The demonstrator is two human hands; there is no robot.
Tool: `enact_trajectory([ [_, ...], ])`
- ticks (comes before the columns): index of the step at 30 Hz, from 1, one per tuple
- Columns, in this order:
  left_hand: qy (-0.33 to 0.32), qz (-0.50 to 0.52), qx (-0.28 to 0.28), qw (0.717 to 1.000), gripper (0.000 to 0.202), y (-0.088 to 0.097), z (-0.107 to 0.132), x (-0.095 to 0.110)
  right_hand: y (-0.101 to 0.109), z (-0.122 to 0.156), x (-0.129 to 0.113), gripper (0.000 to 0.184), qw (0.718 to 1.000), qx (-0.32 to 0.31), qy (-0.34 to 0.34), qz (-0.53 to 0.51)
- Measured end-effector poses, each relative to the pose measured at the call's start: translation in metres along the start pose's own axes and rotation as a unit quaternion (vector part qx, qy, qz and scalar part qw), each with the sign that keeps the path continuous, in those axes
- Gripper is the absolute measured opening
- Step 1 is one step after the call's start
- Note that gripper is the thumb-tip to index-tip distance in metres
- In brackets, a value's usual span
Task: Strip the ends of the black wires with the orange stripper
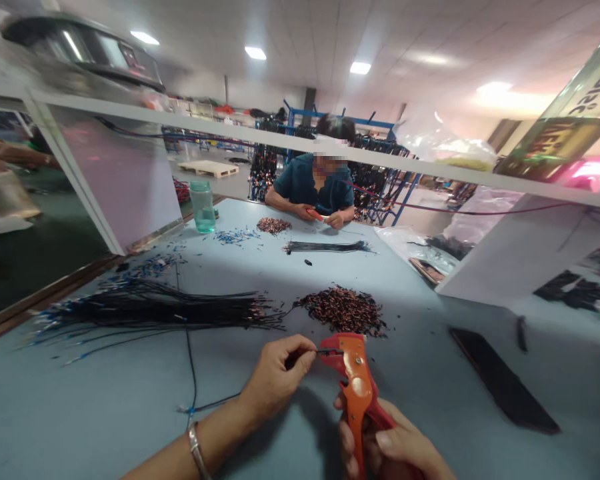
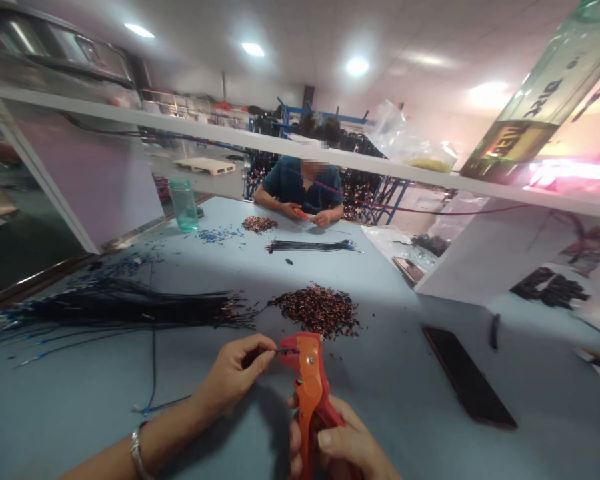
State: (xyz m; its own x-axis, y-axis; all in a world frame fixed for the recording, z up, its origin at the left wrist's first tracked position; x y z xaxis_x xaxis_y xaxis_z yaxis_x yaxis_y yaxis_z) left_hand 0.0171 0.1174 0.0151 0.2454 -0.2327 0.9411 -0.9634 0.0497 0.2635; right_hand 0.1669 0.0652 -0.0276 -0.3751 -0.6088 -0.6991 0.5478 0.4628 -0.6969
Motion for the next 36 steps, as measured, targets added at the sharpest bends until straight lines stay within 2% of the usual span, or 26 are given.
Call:
enact_trajectory([
  [4,0.009,0.022,0.007,1.0,0.02,-0.0004,0.001,-0.0016,0.0015,0.0002,-0.0005,0.046,1.0,-0.013,-0.002,0.005],
  [17,0.016,0.066,0.006,0.998,0.021,-0.0045,0.0044,-0.0029,0.0047,0.0014,-0.0007,0.052,0.999,0.016,-0.009,0.037],
  [29,0.001,0.081,0.006,0.997,0.021,-0.0051,0.003,-0.002,0.0045,0.0056,0.0034,0.052,0.996,0.086,-0.013,0.036],
  [36,-0.008,0.083,0.011,0.996,0.022,-0.0044,0.0036,0.0019,0.004,0.0061,-0.0008,0.053,0.993,0.094,0.01,0.076],
])
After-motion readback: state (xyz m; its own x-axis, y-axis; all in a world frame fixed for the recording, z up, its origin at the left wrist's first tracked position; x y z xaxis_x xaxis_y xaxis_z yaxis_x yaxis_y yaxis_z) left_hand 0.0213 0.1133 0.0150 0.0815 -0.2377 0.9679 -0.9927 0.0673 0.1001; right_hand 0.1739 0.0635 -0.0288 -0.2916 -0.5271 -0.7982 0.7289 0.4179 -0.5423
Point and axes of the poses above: each hand's wrist, its own z-axis away from the middle knuckle, its own y-axis out of the back of the hand, x = y × z, the point moved 8 cm from there along -z, towards the middle knuckle, and after that the axes turned 2 degrees about -y, right-handed, at the moved point
